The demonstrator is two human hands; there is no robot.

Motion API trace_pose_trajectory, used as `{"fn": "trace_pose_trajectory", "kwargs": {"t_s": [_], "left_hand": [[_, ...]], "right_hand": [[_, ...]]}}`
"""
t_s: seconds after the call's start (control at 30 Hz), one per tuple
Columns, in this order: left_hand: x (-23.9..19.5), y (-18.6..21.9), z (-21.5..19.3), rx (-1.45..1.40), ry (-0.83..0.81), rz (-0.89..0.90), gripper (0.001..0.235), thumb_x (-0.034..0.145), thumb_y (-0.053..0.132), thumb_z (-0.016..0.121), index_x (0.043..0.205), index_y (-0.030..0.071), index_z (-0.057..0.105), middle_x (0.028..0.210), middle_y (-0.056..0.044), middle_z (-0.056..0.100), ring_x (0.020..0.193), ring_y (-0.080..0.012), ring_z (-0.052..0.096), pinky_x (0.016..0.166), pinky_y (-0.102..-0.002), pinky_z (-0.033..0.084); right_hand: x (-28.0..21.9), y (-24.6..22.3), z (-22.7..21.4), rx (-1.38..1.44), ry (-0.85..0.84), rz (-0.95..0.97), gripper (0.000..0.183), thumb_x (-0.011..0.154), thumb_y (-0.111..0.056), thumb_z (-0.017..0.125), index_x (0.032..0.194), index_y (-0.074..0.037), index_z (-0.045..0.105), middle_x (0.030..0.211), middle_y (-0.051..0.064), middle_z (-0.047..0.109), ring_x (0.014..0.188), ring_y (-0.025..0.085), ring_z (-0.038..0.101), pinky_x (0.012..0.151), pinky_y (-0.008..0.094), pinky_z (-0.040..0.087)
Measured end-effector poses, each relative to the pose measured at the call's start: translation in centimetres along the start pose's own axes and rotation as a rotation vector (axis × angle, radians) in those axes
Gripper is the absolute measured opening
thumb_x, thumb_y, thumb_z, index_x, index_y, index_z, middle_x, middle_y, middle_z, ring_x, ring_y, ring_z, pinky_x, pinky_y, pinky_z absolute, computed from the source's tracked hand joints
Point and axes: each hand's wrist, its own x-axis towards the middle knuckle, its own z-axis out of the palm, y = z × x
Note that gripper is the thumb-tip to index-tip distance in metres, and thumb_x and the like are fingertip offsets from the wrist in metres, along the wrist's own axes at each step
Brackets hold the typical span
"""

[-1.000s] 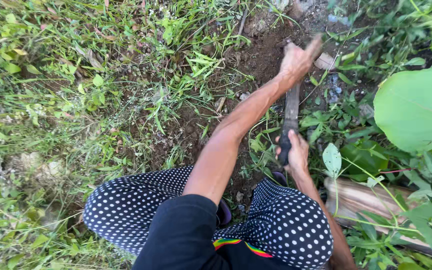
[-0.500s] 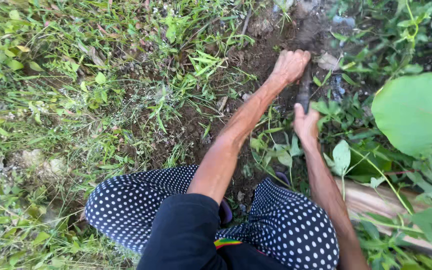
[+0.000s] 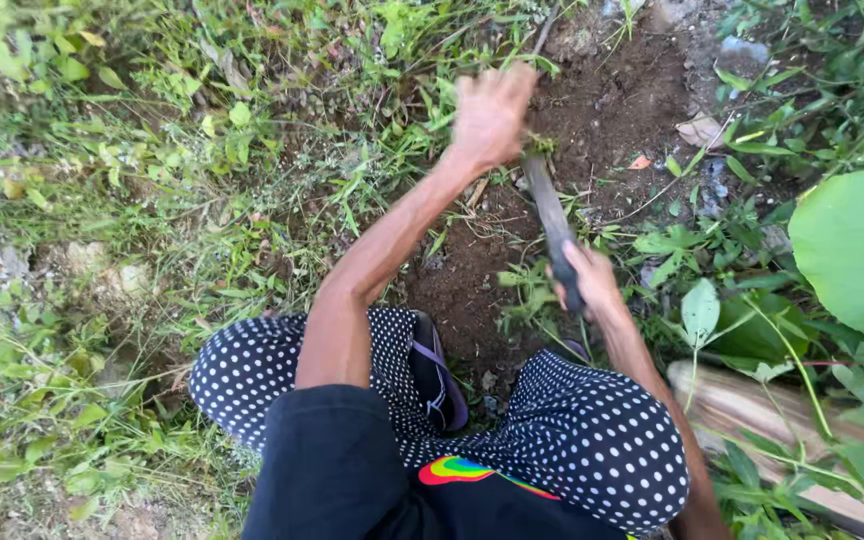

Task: The person squats on the ground and uses a sickle to cut weeds and grass at the base. They pull the cut vegetation by hand and clear a patch of soil.

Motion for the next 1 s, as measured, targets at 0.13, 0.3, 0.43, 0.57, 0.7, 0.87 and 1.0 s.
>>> {"fn": "trace_pose_trajectory", "kwargs": {"t_s": [0.13, 0.3, 0.43, 0.57, 0.7, 0.87, 1.0], "left_hand": [[0.0, 5.6, 4.2, 0.061, -0.021, 0.171, 0.077, 0.067, 0.062, 0.074, 0.112, 0.001, 0.066, 0.096, -0.01, 0.068, 0.102, -0.0281, 0.054, 0.085, -0.053, 0.037], [1.2, 4.9, 14.3, 0.063, -0.154, 0.013, 0.039, 0.096, 0.047, 0.063, 0.094, 0.01, 0.074, 0.078, -0.006, 0.073, 0.086, -0.0269, 0.066, 0.094, -0.054, 0.036], [1.7, 3.5, 16.9, -0.17, -0.193, 0.047, 0.037, 0.099, 0.04, 0.054, 0.081, 0.016, 0.076, 0.075, -0.009, 0.074, 0.073, -0.0304, 0.069, 0.087, -0.058, 0.037], [-0.2, 2.6, 14.1, -0.159, -0.294, 0.152, 0.031, 0.095, 0.033, 0.055, 0.076, 0.017, 0.075, 0.072, -0.013, 0.072, 0.066, -0.0331, 0.069, 0.08, -0.057, 0.041], [-0.8, 0.8, 10.9, -0.175, -0.419, 0.274, 0.026, 0.089, 0.03, 0.059, 0.072, 0.016, 0.072, 0.067, -0.012, 0.072, 0.061, -0.0307, 0.067, 0.079, -0.055, 0.043], [-4.4, -0.3, 5.1, -0.35, -0.651, 0.33, 0.024, 0.094, 0.027, 0.054, 0.112, 0.022, 0.07, 0.057, -0.007, 0.052, 0.055, -0.0272, 0.056, 0.064, -0.052, 0.053], [-2.5, -4.8, -1.8, 0.046, -0.407, 0.37, 0.035, 0.087, 0.037, 0.057, 0.12, 0.031, 0.069, 0.088, -0.01, 0.057, 0.082, -0.0217, 0.059, 0.088, -0.055, 0.04]], "right_hand": [[0.4, 0.0, 2.0, -0.035, 0.014, -0.004, 0.044, 0.107, -0.039, 0.053, 0.108, 0.005, 0.059, 0.072, 0.01, 0.064, 0.044, 0.015, 0.055, 0.037, 0.029, 0.046], [-6.9, 0.2, 1.2, 0.137, 0.142, 0.129, 0.03, 0.1, -0.031, 0.05, 0.11, -0.005, 0.064, 0.073, 0.006, 0.071, 0.045, 0.012, 0.056, 0.037, 0.029, 0.046], [-0.5, -1.3, 1.3, -0.299, 0.177, -0.095, 0.035, 0.105, -0.033, 0.058, 0.108, 0.001, 0.066, 0.076, 0.015, 0.07, 0.056, 0.023, 0.06, 0.049, 0.037, 0.046], [-1.5, -2.8, -0.1, -0.951, 0.289, -0.37, 0.039, 0.094, -0.035, 0.068, 0.116, -0.003, 0.066, 0.08, 0.026, 0.07, 0.07, 0.041, 0.07, 0.063, 0.05, 0.054], [-7.3, -2.9, -3.7, -0.981, 0.239, -0.145, 0.042, 0.094, -0.039, 0.069, 0.124, -0.009, 0.068, 0.071, 0.019, 0.07, 0.062, 0.032, 0.067, 0.057, 0.046, 0.053], [-9.1, -1.5, -4.9, -0.38, 0.178, 0.086, 0.039, 0.095, -0.033, 0.063, 0.121, -0.004, 0.066, 0.075, 0.008, 0.07, 0.048, 0.014, 0.06, 0.042, 0.031, 0.044], [2.1, -4.9, -0.5, 0.001, 0.027, -0.014, 0.033, 0.104, -0.033, 0.058, 0.109, -0.001, 0.061, 0.078, 0.007, 0.069, 0.046, 0.014, 0.057, 0.038, 0.031, 0.046]]}}
